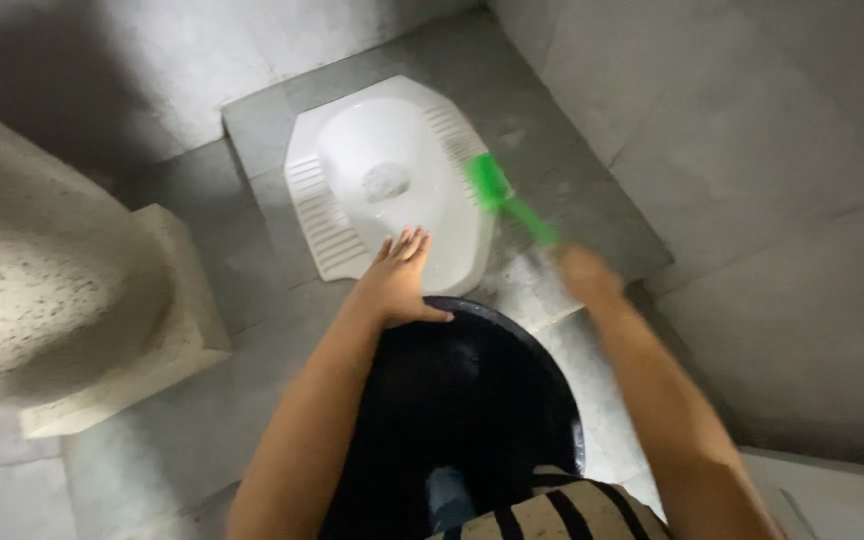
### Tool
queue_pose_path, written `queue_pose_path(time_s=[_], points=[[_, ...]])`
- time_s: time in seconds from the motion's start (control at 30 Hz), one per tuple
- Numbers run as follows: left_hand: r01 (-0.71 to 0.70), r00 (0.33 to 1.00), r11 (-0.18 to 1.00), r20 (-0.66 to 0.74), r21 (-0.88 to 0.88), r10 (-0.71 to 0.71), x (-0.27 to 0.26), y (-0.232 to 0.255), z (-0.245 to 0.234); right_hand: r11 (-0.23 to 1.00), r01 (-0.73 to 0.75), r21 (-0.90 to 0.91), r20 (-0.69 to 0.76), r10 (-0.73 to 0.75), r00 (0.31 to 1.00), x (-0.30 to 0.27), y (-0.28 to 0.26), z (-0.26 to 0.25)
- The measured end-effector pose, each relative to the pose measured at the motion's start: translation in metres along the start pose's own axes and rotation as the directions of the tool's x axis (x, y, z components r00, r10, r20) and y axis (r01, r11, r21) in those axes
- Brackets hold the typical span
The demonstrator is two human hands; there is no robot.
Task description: Scrubbing a squat toilet with a green brush and water from a bucket.
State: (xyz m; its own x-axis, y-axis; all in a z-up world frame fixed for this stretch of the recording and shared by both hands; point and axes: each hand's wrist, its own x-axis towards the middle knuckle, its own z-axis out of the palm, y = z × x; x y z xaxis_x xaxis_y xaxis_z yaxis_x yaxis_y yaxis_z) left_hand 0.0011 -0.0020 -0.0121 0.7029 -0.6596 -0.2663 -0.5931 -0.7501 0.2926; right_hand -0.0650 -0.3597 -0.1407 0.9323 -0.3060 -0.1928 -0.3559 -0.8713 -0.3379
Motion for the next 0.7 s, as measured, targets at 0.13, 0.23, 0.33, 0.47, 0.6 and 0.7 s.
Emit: queue_pose_path(time_s=[0.13,0.23,0.33,0.47,0.6,0.7], points=[[-0.055,0.995,0.998,-0.081,-0.021,0.053,-0.004,-0.003,-0.003,0.964,-0.251,0.088,0.080,0.245,0.966,0.016,0.022,-0.008],[-0.047,0.998,0.997,-0.055,-0.066,0.043,0.000,0.001,-0.001,0.962,0.092,-0.259,-0.049,-0.109,0.993,0.036,0.049,0.053],[-0.063,0.997,0.996,-0.053,-0.068,0.060,-0.002,0.000,-0.003,0.966,0.165,-0.198,-0.039,-0.176,0.984,0.023,0.024,0.045],[-0.035,0.998,0.995,-0.050,-0.088,0.030,-0.007,0.002,-0.004,0.990,-0.129,0.055,0.051,0.126,0.991,0.008,0.031,-0.021],[-0.054,0.996,0.995,-0.077,-0.089,0.047,-0.003,0.001,-0.002,0.947,-0.316,0.062,0.043,0.314,0.949,-0.006,0.017,-0.017],[-0.063,0.996,0.996,-0.074,-0.068,0.058,-0.004,0.001,-0.003,0.992,0.021,-0.127,0.034,-0.017,0.999,-0.023,0.012,0.045]])
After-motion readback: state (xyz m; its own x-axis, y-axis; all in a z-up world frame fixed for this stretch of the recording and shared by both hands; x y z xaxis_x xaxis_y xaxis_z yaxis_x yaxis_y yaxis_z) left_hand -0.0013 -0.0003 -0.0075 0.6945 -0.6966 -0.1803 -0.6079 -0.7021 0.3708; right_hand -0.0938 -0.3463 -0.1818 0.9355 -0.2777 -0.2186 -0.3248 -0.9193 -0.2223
